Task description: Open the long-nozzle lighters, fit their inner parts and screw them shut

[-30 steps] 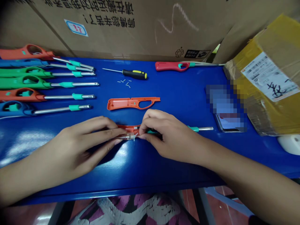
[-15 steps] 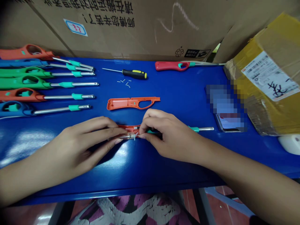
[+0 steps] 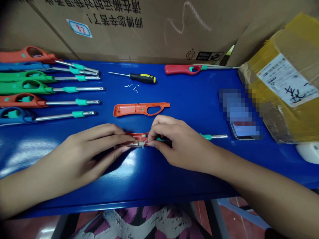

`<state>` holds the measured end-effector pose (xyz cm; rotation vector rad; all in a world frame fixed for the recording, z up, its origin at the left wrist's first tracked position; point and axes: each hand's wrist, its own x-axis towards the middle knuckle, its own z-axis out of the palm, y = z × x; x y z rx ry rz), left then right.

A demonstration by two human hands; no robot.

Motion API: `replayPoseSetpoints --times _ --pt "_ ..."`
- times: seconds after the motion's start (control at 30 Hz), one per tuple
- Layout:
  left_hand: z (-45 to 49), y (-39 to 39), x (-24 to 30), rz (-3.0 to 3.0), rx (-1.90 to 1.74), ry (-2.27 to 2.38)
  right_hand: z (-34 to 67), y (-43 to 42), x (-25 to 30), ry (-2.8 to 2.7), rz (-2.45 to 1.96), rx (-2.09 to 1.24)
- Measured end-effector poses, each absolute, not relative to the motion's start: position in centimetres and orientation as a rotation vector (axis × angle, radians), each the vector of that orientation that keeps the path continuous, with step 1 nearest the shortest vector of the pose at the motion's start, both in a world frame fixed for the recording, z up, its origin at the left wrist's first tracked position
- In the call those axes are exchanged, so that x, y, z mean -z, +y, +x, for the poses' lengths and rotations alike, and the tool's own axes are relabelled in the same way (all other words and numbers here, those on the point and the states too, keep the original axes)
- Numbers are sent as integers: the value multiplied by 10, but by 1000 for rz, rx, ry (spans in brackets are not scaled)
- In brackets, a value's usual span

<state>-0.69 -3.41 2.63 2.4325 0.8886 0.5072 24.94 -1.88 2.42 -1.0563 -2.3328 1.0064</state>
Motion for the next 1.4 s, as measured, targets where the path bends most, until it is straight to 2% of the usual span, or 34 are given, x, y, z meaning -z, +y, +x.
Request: replayPoseSetpoints --times 1.4 --pt "-6 -34 -25 2399 -521 899 247 -19 -24 -2350 -1036 -1011"
